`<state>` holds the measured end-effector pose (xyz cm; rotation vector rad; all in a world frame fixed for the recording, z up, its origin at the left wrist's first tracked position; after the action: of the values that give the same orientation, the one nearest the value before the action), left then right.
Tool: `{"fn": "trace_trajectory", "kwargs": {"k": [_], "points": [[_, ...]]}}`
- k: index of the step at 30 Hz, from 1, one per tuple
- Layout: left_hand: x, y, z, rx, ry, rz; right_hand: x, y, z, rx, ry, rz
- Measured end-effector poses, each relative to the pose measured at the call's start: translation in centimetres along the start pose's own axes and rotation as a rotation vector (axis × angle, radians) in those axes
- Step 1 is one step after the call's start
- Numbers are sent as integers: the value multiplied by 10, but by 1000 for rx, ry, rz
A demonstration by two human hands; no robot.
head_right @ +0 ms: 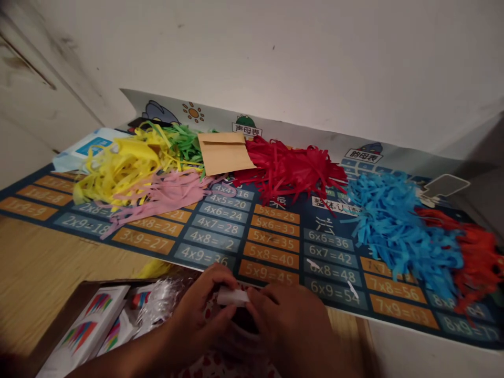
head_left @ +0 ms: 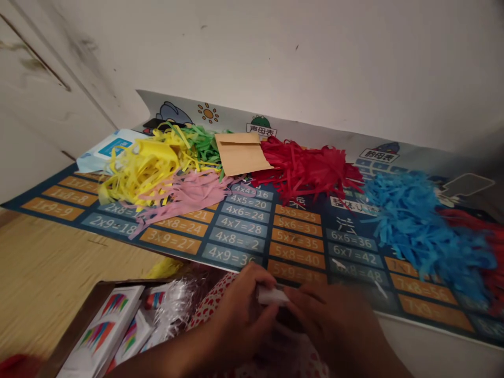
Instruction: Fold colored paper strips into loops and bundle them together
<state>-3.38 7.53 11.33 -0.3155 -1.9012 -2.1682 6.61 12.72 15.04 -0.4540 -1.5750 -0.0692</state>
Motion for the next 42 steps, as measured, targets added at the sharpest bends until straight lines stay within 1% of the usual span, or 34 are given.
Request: {"fn": "trace_trajectory", "kwargs": {"k": [4,6,9,12,16,18,19,21,22,25,27,30,31,33,36,38,40,42], "points": [[-9,-4,0,-24,-30,-37,1,-9,0,6,42,-121],[-10,-9,-1,-23,-4,-65,2,-10,0,-13,67,-159],[-9,-16,-4,-5,64,-107,4,-11,0,-21,56,-184],[-10,-17,-6,28,94,-117,6,-11,2,-41,34,-175],[-7,-7,-7,38,147,-21,3,-11,7,-76,13,-141],[-4,-3,-7,11,181,75,0,-13,9,-57,3,-126],[-5,-1,-5,-18,166,147,-1,-13,8,-37,-3,-110],[-10,3,-1,-74,97,337,-4,-9,6,-2,-47,-36],[-13,4,2,-97,53,451,-7,-4,4,-4,-90,23],[-19,13,15,-132,-55,798,-12,17,-1,-96,-197,174],[-28,22,27,-139,-164,980,-9,25,-2,-154,-180,177],[-48,28,37,-146,-408,1176,-2,28,-1,-184,-131,169],[-55,27,38,-163,-491,1228,-1,28,-1,-173,-128,204],[-61,26,37,-206,-584,1305,1,31,-4,-154,-119,307],[-62,26,41,-211,-617,1366,8,42,-11,-193,-66,411],[-70,26,43,-204,-684,1395,12,46,-16,-219,-38,442],[-80,26,43,-202,-773,1403,9,45,-21,-205,-19,541],[-83,25,45,-193,-780,1400,-1,48,-29,-235,54,714]]}}
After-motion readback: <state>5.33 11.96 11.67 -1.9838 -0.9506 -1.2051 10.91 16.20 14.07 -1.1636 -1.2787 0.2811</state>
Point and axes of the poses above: each hand's wrist, its own z-axis towards the middle knuckle, its own x-axis out of the back of the hand, y = z × x, the point moved 10 cm from there along z, towards the middle knuckle, and after that the axes turned 15 degrees about -y, right-handed, at the moved point
